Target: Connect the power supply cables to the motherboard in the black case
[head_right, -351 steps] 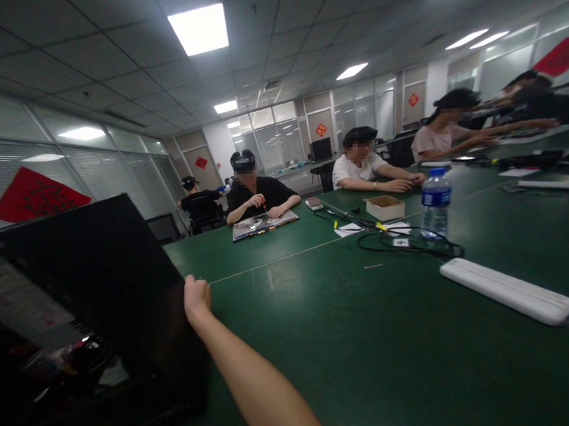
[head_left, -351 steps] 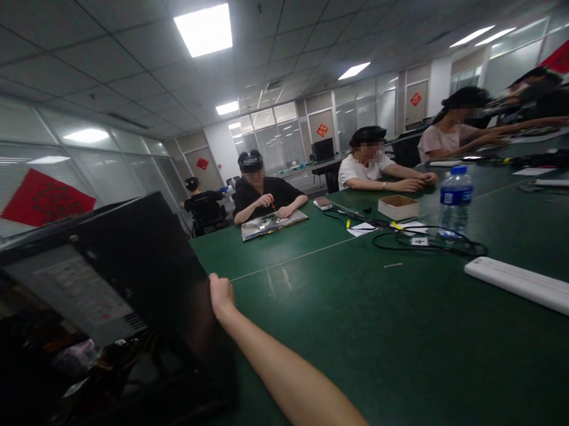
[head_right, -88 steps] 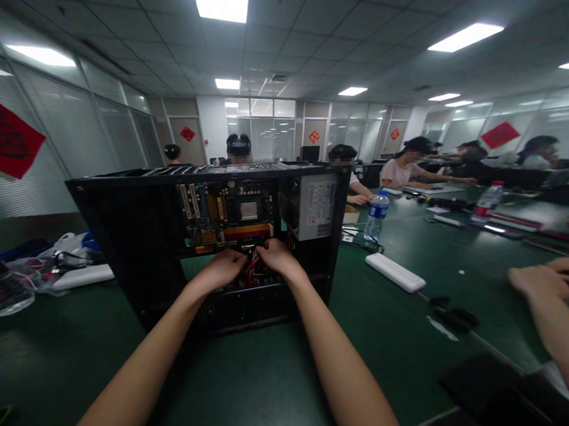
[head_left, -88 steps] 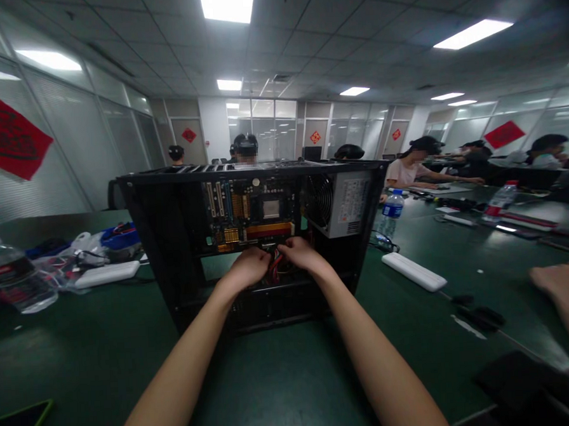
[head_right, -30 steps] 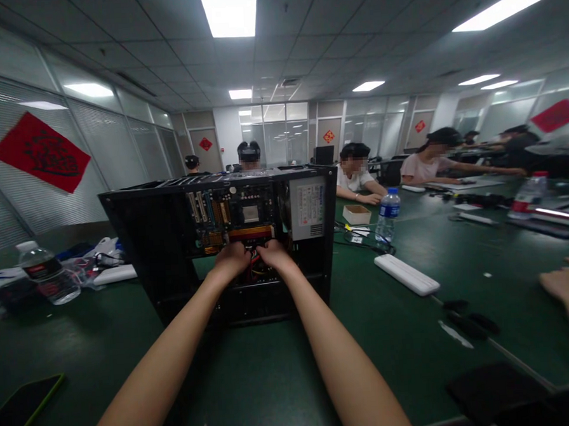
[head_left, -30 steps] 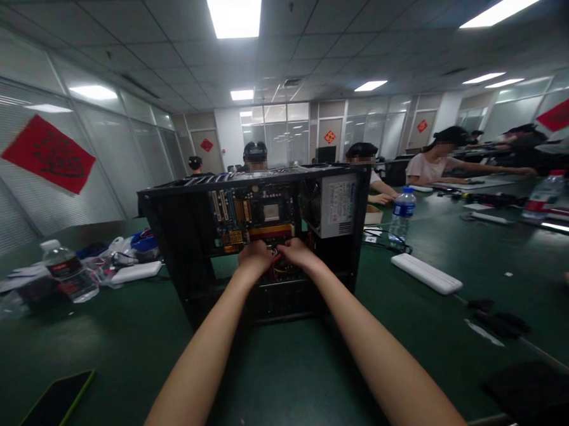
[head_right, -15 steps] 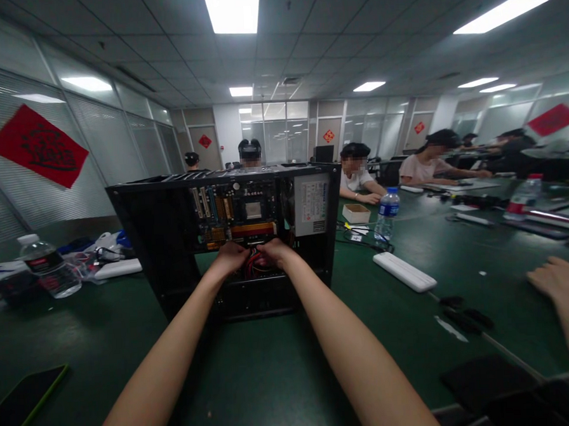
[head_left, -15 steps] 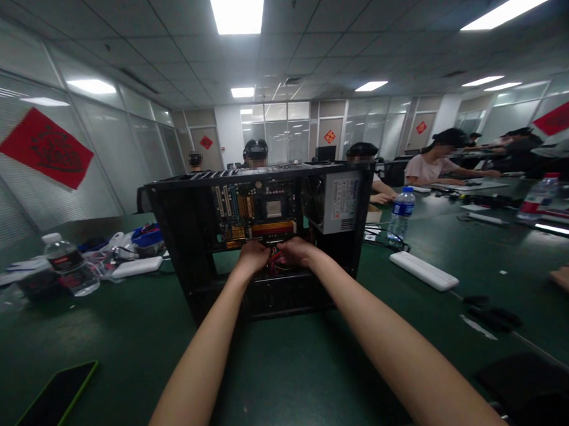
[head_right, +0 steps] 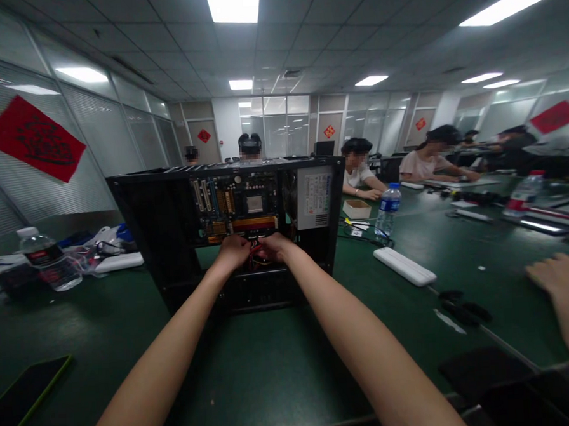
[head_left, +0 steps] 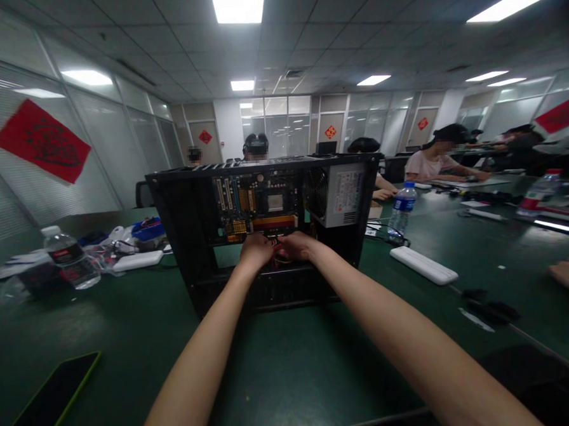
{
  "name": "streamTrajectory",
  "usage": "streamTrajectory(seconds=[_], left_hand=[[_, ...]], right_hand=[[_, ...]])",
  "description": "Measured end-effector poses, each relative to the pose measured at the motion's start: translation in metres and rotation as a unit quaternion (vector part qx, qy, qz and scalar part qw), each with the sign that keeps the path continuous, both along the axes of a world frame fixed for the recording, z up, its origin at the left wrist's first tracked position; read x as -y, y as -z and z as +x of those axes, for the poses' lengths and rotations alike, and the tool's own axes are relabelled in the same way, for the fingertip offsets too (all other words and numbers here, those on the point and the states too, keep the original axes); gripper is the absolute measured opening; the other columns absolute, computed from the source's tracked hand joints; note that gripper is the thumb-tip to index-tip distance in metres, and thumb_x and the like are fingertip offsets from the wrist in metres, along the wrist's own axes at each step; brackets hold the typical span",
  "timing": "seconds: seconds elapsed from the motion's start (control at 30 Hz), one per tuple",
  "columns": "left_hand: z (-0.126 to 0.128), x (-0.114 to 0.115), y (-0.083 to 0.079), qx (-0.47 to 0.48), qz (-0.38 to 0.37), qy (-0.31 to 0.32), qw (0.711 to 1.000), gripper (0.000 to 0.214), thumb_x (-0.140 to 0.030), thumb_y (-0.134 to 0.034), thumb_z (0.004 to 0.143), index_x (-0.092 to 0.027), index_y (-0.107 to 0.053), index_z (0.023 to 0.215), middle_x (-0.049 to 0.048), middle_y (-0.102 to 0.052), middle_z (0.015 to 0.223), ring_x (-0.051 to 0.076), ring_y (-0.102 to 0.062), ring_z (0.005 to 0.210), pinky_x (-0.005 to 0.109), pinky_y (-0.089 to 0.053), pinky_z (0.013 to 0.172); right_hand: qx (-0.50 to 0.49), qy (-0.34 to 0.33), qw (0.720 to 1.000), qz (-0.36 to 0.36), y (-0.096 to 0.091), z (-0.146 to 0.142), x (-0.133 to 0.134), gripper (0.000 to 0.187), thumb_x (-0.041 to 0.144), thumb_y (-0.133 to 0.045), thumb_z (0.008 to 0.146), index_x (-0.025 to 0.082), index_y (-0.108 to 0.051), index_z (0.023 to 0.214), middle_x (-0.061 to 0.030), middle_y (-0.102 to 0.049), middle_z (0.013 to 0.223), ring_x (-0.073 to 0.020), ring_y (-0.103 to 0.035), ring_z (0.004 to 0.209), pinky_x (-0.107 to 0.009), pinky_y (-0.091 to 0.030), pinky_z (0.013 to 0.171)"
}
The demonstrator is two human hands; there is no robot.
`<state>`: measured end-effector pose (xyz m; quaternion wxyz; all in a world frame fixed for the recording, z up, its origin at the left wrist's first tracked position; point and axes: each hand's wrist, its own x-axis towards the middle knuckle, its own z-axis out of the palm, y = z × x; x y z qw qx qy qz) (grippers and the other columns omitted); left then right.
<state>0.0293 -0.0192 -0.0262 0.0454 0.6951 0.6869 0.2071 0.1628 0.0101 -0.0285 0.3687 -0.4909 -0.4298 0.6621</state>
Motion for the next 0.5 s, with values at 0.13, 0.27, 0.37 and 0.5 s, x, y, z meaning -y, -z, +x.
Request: streamTrajectory(seconds=[0.13,0.27,0.37,0.5], left_hand=[[-0.0026,0.0016,0.0006,-0.001,0.015,-0.016,1.0,0.038,-0.038,-0.045,0.091,-0.018,-0.077,0.092,0.0131,-0.075,0.096,0.023,-0.069,0.089,0.03,-0.05,0.077],[-0.0068,0.0004,-0.0026,-0.009,0.034,-0.034,0.999,0.041,-0.045,-0.045,0.092,-0.02,-0.076,0.101,0.0132,-0.073,0.109,0.027,-0.067,0.103,0.033,-0.05,0.084],[-0.0089,-0.0008,-0.0055,-0.016,0.029,-0.035,0.999,0.038,-0.047,-0.049,0.091,-0.022,-0.077,0.098,0.0113,-0.074,0.105,0.026,-0.067,0.102,0.032,-0.05,0.084],[-0.0086,-0.0023,-0.0081,-0.026,0.024,-0.029,0.999,0.034,-0.043,-0.051,0.091,-0.022,-0.078,0.098,0.0114,-0.074,0.105,0.025,-0.067,0.1,0.031,-0.051,0.083]], right_hand=[[0.013,0.003,1.0,0.017,-0.0029,-0.0019,0.0046,0.015,0.012,-0.047,0.1,0.011,-0.054,0.086,-0.0005,-0.06,0.06,-0.0082,-0.058,0.047,-0.015,-0.046,0.046],[0.045,0.006,0.998,0.035,-0.0025,-0.0018,0.0054,0.016,0.015,-0.049,0.1,0.01,-0.054,0.086,-0.0018,-0.061,0.06,-0.0098,-0.06,0.046,-0.018,-0.049,0.046],[0.069,-0.004,0.996,0.054,-0.0013,-0.0013,0.0048,0.014,0.015,-0.049,0.099,0.01,-0.056,0.088,-0.0032,-0.063,0.063,-0.0097,-0.061,0.048,-0.018,-0.05,0.049],[0.129,-0.002,0.987,0.099,0.0019,-0.0008,0.0039,0.015,0.017,-0.049,0.099,0.009,-0.059,0.091,-0.0054,-0.067,0.069,-0.0092,-0.061,0.05,-0.02,-0.054,0.056]])
